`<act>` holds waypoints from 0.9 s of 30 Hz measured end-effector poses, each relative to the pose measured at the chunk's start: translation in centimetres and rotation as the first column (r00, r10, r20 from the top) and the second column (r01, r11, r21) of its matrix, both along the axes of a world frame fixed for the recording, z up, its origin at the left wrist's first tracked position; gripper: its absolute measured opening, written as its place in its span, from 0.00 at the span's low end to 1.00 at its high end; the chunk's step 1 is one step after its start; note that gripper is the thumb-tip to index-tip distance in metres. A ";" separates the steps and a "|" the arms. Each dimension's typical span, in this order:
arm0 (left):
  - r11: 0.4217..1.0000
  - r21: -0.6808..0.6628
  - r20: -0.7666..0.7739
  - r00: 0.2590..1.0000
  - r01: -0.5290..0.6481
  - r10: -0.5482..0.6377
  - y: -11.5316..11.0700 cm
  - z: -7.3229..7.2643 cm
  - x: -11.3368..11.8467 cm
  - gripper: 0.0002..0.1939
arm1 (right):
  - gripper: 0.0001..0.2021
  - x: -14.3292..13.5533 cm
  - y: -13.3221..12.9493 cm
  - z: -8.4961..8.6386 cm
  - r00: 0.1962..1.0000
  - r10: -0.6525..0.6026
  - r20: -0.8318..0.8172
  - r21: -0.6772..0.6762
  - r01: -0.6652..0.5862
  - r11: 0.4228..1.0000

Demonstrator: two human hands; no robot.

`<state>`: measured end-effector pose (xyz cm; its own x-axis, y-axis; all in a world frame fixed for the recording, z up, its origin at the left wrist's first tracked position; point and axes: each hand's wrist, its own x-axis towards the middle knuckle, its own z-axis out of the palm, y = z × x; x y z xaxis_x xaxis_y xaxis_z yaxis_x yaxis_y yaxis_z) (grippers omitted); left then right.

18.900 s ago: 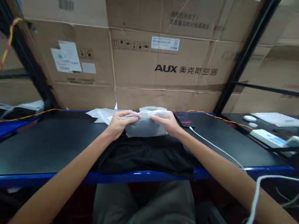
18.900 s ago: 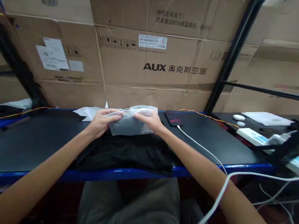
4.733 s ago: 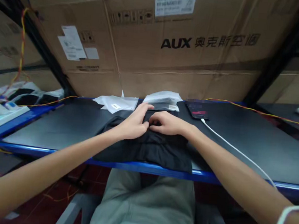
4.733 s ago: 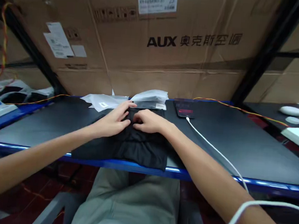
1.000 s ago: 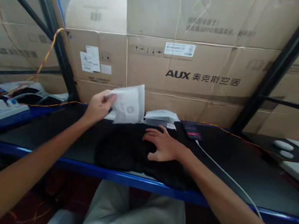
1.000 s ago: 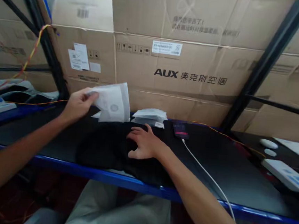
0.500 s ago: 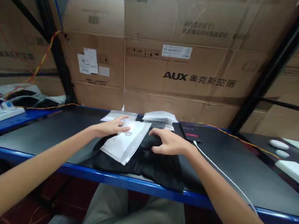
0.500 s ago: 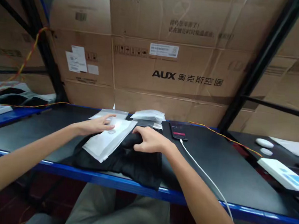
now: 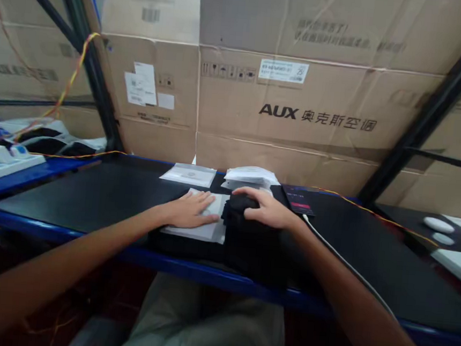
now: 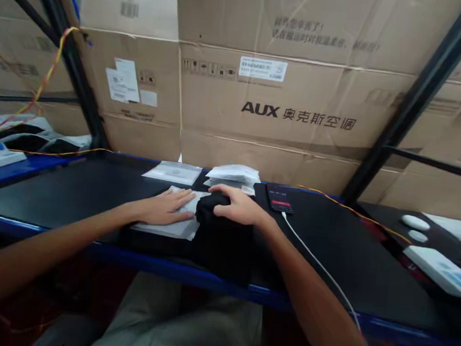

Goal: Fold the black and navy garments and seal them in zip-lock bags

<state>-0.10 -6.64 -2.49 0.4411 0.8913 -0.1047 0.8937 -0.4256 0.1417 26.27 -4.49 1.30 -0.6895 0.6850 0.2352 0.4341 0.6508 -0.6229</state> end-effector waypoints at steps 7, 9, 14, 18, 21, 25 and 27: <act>0.984 0.119 0.030 0.990 0.134 -0.138 -0.6 -0.1 -1.2 0.40 | 0.22 -0.3 0.6 -0.8 0.994 0.010 0.106 -0.002 -0.009 1.000; 0.959 0.246 0.037 0.987 0.142 -0.156 -0.9 0.6 -0.5 0.36 | 0.19 0.0 0.9 -0.6 0.997 -0.013 0.073 -0.051 0.017 0.999; 0.974 0.226 0.165 0.986 -0.006 -0.032 -0.7 1.9 2.5 0.28 | 0.18 0.9 1.5 -0.4 0.975 -0.013 -0.223 -0.160 -0.023 0.987; 0.997 0.054 0.279 0.958 0.048 -0.061 0.9 2.2 3.8 0.17 | 0.22 1.2 1.6 -0.5 0.893 -0.096 -0.440 -0.298 -0.045 0.953; 0.994 0.005 0.354 0.930 0.108 -0.103 1.5 2.6 4.2 0.11 | 0.23 1.1 1.2 -0.3 0.821 -0.162 -0.548 -0.372 -0.066 0.926; 0.995 0.032 0.490 0.867 0.092 -0.096 0.5 2.8 5.3 0.07 | 0.24 0.4 0.4 -0.3 0.742 -0.226 -0.631 -0.483 -0.147 0.863; 0.998 0.028 0.552 0.831 0.059 -0.064 -0.1 3.0 5.9 0.05 | 0.26 0.0 0.2 -0.7 0.743 -0.236 -0.627 -0.538 -0.194 0.820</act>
